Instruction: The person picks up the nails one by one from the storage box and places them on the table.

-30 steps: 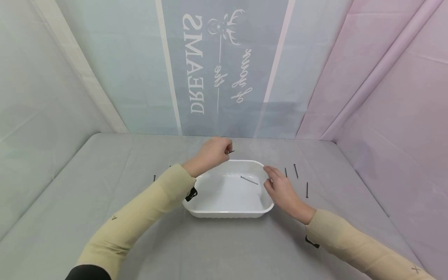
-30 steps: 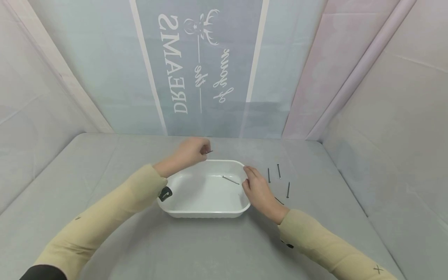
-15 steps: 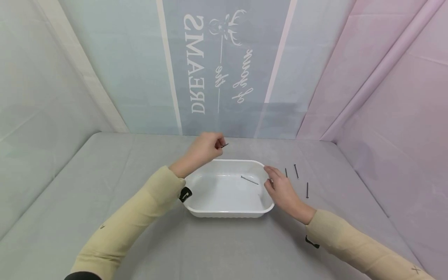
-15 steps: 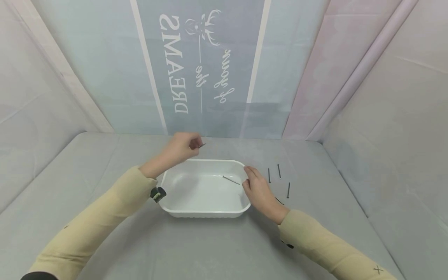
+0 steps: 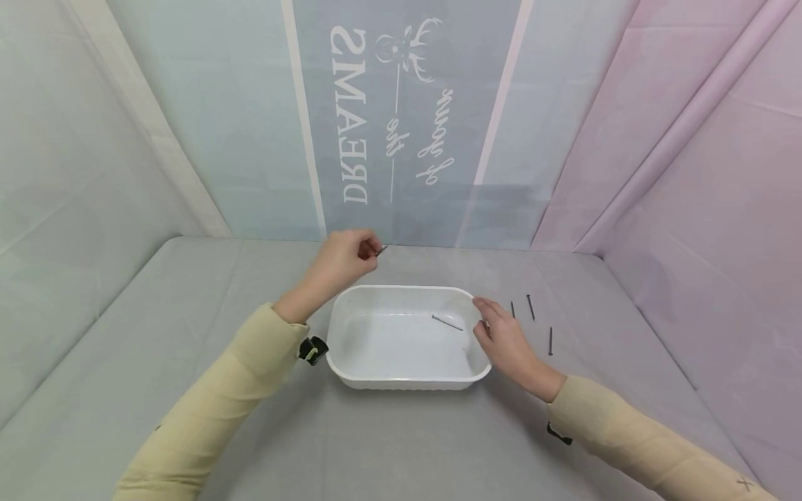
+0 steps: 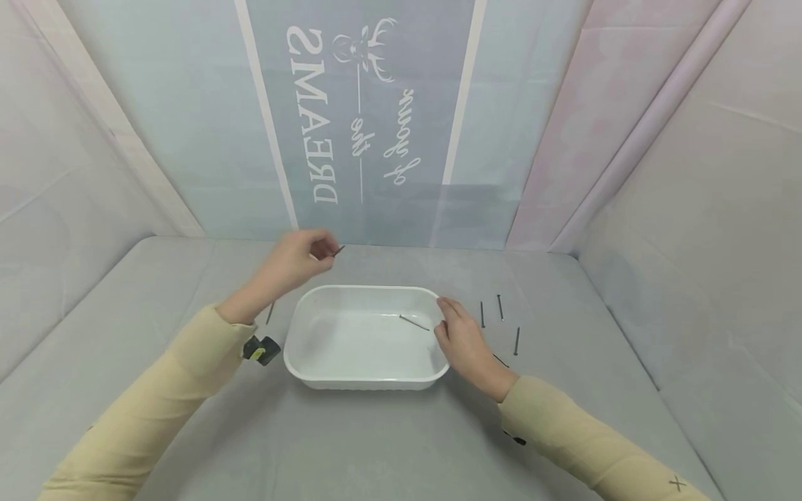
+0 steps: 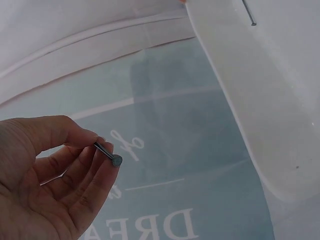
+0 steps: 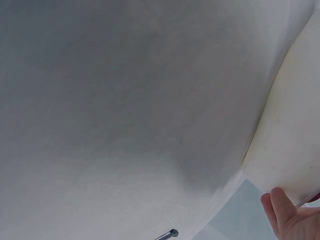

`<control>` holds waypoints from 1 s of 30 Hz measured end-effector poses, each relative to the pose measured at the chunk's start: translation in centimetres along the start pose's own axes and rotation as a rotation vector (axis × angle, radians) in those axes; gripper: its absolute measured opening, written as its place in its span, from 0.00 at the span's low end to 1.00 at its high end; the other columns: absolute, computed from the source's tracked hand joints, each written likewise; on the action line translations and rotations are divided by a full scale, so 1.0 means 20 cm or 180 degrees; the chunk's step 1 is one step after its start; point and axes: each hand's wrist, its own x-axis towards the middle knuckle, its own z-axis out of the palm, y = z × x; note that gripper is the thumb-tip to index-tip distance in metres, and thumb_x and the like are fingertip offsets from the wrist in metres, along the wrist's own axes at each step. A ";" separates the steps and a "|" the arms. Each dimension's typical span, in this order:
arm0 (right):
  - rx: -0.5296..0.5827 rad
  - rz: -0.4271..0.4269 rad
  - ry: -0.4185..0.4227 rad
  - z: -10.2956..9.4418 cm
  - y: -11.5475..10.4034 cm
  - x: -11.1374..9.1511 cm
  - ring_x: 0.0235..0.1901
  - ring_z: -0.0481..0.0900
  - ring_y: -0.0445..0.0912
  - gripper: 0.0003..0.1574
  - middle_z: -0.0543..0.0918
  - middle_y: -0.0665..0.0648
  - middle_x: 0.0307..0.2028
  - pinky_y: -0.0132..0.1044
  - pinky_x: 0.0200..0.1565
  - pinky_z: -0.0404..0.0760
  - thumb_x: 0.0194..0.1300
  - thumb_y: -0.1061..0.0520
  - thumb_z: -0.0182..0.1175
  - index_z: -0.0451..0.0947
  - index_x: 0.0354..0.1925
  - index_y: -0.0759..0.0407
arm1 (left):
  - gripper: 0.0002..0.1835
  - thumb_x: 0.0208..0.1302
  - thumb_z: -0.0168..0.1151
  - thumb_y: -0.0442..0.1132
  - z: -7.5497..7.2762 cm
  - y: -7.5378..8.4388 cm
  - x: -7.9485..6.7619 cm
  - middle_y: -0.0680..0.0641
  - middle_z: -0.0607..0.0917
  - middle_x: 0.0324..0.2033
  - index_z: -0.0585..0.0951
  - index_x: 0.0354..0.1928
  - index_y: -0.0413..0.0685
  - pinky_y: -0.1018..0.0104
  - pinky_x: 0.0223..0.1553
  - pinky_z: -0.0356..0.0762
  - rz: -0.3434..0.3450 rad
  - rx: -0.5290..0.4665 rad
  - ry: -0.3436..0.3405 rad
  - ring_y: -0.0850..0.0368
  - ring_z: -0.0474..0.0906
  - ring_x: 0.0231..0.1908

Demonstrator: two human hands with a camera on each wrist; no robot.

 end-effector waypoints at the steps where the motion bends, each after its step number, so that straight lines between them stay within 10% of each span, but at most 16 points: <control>1: 0.0001 0.0004 -0.0002 0.00 0.00 0.00 0.43 0.78 0.55 0.26 0.70 0.71 0.54 0.34 0.37 0.80 0.59 0.68 0.48 0.65 0.57 0.75 | 0.08 0.54 0.56 0.28 -0.01 0.00 -0.01 0.45 0.83 0.31 0.80 0.36 0.40 0.64 0.36 0.75 -0.0010 -0.0019 0.0025 0.54 0.77 0.33; 30: -0.0015 0.0032 -0.0042 0.00 0.00 -0.01 0.45 0.77 0.56 0.26 0.70 0.71 0.54 0.35 0.38 0.80 0.59 0.68 0.47 0.65 0.57 0.75 | 0.10 0.59 0.54 0.31 -0.24 -0.24 -0.14 0.36 0.80 0.38 0.78 0.41 0.34 0.59 0.36 0.75 -0.0681 -0.0416 0.0479 0.46 0.77 0.39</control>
